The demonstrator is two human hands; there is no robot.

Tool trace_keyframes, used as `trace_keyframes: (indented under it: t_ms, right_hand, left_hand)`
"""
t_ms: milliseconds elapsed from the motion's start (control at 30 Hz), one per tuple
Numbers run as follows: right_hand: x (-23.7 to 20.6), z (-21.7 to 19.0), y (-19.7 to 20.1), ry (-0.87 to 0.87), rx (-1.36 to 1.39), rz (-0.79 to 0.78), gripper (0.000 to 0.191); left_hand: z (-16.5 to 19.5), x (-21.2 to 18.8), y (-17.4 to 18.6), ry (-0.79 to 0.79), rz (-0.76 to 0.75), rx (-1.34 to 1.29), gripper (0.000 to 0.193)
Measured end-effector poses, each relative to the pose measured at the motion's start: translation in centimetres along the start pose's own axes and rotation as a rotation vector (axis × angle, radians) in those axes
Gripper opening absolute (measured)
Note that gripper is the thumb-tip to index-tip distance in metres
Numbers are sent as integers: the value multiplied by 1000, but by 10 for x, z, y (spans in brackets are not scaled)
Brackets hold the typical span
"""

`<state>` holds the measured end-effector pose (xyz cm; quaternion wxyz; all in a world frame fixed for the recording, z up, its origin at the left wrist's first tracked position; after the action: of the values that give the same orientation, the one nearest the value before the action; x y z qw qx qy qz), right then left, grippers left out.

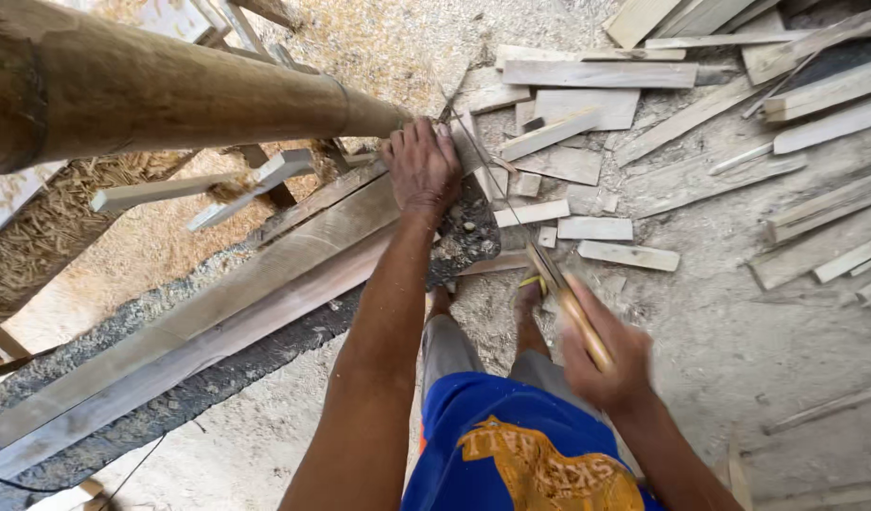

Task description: The person measures a wooden plank with a tape measure, marks it with a pencil, and saws the plank with a hand saw on a workbench. They reposition the plank, saw additional pieces, and move cut strips aside on the sawdust-covered floor.

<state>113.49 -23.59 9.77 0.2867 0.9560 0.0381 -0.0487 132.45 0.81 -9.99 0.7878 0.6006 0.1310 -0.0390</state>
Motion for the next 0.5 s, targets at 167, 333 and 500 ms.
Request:
trace_keyframes:
  t_ms: [167, 333, 500]
  right_hand:
    - [47, 3, -25, 181, 53, 65, 40]
    - [189, 8, -117, 87, 190, -30, 40]
    - [3, -17, 10, -21, 97, -21, 48]
  left_hand:
    - [-1, 5, -1, -10, 52, -21, 40]
    - [4, -4, 8, 27, 70, -35, 36]
    - [9, -6, 9, -12, 141, -53, 34]
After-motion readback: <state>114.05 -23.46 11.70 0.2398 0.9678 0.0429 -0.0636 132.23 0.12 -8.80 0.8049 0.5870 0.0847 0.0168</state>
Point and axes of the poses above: each hand's wrist, its own x-axis towards the middle knuckle, its own y-axis out of the back of the hand, z = x × y, the point moved 3 cm from there along x, towards the middle knuckle, and after that the axes turned 3 degrees about x, right-handed, at the moved point
